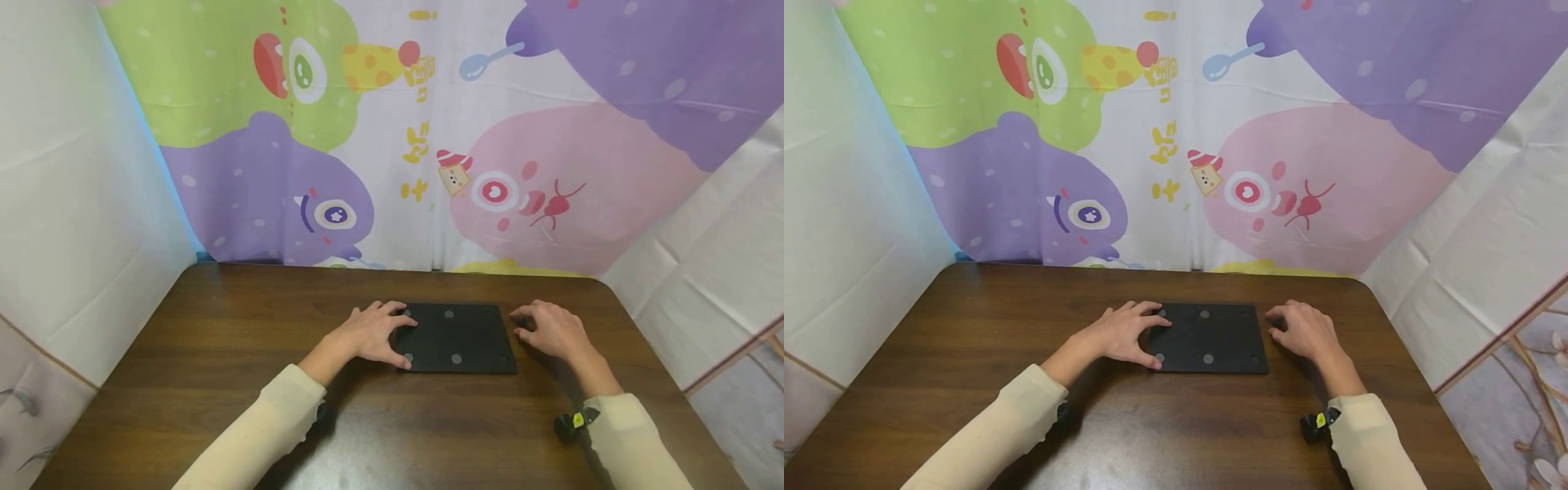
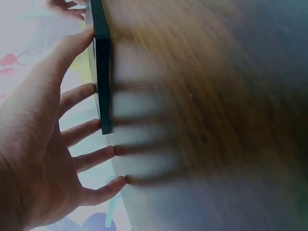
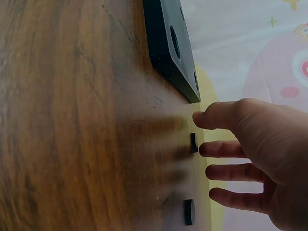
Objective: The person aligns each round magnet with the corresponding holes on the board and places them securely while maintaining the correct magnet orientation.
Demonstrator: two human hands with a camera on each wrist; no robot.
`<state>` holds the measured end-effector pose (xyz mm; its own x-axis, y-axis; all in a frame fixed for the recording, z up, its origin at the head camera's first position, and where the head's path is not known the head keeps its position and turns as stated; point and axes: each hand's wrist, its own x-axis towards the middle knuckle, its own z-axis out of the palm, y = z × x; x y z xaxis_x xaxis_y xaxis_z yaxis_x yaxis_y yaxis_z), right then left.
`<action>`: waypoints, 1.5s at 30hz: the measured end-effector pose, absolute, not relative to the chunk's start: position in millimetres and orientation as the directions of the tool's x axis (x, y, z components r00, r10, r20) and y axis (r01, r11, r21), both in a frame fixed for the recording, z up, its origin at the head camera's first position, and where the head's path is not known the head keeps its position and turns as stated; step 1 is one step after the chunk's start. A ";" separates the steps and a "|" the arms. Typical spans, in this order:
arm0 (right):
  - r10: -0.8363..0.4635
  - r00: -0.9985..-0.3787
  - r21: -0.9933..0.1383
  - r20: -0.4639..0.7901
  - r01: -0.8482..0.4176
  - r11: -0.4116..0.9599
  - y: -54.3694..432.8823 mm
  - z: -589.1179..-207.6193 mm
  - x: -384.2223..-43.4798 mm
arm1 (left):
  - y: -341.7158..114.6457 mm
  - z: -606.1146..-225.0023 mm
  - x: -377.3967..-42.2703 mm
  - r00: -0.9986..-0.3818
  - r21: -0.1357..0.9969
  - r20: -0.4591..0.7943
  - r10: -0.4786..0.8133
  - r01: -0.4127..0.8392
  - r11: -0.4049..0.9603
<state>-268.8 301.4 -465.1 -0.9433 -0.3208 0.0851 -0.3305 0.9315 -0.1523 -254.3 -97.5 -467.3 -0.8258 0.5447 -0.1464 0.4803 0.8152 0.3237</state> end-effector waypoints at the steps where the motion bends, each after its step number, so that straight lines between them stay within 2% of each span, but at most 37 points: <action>1: -0.320 -0.943 -0.150 0.086 -0.330 0.932 301.5 -465.0 -268.8 | -97.2 -466.9 -254.5 -0.825 0.326 -0.144 0.547 0.482 0.813; 45: -0.279 -0.960 -0.192 -0.032 -0.268 0.944 305.2 -465.3 -284.6 | -96.8 -465.6 -255.7 -0.822 0.338 -0.152 0.549 0.479 0.810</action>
<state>-284.6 305.2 -465.3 -0.9598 -0.2788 -0.0320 -0.2678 0.9441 -0.1924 -255.7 -96.8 -465.6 -0.8221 0.5487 -0.1517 0.4787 0.8105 0.3377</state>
